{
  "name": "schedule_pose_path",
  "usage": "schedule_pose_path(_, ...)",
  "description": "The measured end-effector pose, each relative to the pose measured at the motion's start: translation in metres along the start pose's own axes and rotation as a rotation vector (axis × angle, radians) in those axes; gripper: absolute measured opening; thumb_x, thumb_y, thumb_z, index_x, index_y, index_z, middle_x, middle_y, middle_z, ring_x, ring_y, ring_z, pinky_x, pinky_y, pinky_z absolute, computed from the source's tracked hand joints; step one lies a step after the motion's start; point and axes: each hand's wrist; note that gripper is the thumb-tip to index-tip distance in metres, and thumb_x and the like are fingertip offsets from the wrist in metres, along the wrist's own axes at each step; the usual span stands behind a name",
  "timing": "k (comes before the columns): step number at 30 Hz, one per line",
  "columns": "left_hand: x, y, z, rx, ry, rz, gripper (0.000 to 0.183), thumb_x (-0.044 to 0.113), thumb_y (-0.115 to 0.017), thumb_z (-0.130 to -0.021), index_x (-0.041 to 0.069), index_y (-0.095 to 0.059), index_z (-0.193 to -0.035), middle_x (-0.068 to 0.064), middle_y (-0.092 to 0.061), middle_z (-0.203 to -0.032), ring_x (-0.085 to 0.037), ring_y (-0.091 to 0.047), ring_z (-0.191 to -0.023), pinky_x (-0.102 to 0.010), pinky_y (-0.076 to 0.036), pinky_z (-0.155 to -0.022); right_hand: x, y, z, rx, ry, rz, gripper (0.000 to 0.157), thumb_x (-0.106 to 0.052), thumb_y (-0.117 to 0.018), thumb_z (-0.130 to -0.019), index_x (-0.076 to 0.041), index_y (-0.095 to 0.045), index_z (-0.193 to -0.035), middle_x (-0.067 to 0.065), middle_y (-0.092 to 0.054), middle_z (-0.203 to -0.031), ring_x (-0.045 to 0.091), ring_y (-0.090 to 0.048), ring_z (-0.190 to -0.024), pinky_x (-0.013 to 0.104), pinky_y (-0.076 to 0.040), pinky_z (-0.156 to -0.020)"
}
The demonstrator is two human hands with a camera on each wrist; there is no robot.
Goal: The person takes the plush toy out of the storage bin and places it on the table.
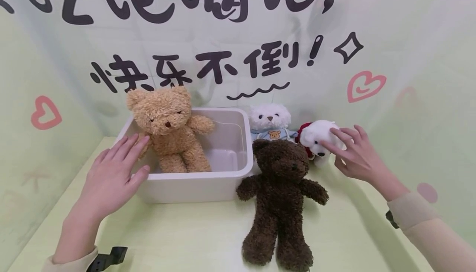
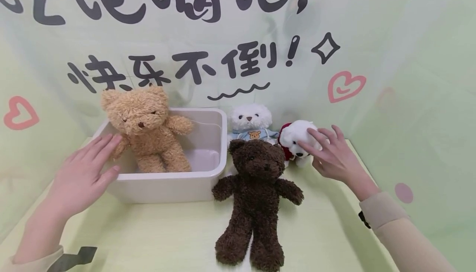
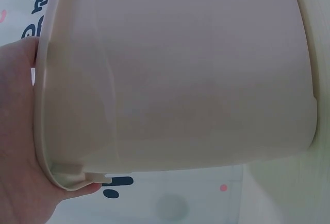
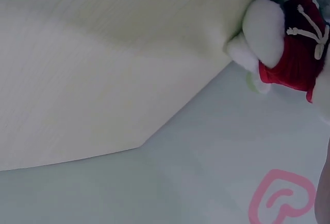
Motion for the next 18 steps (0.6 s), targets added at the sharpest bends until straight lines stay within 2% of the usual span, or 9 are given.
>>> schedule_pose_path(4, -0.001, -0.001, 0.0, 0.002, 0.0, -0.001, 0.067, 0.033, -0.051, -0.103, 0.015, -0.029, -0.163, -0.024, -0.033, -0.161, -0.047, -0.027, -0.148, -0.075, -0.026, -0.105, 0.002, 0.006, -0.015, 0.101, -0.075, -0.034, 0.047, -0.027, -0.052, -0.09, -0.008, -0.062, -0.132, 0.033, -0.053, -0.131, 0.054, -0.05, -0.103, 0.074, -0.035, -0.087)
schedule_pose_path(8, -0.001, -0.001, 0.001, 0.005, 0.0, 0.0, 0.067, 0.033, -0.051, -0.103, 0.016, -0.029, -0.163, -0.024, -0.033, -0.161, -0.047, -0.027, -0.148, -0.075, -0.026, -0.105, 0.003, 0.013, -0.045, 0.186, -0.156, -0.03, 0.046, -0.026, -0.054, -0.09, -0.004, -0.061, -0.129, 0.033, -0.054, -0.127, 0.054, -0.051, -0.097, 0.07, -0.039, -0.08)
schedule_pose_path(12, -0.001, -0.001, 0.001, 0.007, 0.001, -0.001, 0.067, 0.034, -0.051, -0.103, 0.016, -0.029, -0.163, -0.024, -0.033, -0.161, -0.047, -0.027, -0.148, -0.074, -0.026, -0.105, 0.005, 0.023, -0.088, 0.162, -0.211, -0.033, 0.046, -0.02, -0.052, -0.089, -0.001, -0.058, -0.13, 0.034, -0.053, -0.128, 0.053, -0.049, -0.091, 0.064, -0.04, -0.072)
schedule_pose_path(15, -0.001, -0.001, 0.001, 0.009, 0.0, 0.0, 0.067, 0.034, -0.051, -0.103, 0.016, -0.029, -0.163, -0.024, -0.033, -0.161, -0.047, -0.027, -0.148, -0.075, -0.026, -0.106, 0.007, 0.031, -0.124, 0.107, -0.236, -0.084, 0.046, -0.016, -0.052, -0.09, -0.001, -0.056, -0.133, 0.033, -0.051, -0.132, 0.053, -0.049, -0.097, 0.063, -0.041, -0.077)
schedule_pose_path(18, 0.0, -0.001, 0.0, 0.01, 0.001, 0.006, 0.066, 0.034, -0.051, -0.103, 0.016, -0.03, -0.163, -0.024, -0.033, -0.161, -0.047, -0.027, -0.148, -0.075, -0.025, -0.106, 0.005, 0.033, -0.16, 0.077, -0.22, -0.142, 0.047, -0.011, -0.059, -0.089, -0.002, -0.054, -0.135, 0.033, -0.049, -0.136, 0.053, -0.049, -0.108, 0.062, -0.043, -0.084)
Point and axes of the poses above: each hand's wrist, its own z-axis away from the middle knuckle, its own y-axis out of the back of the hand, x = y × z
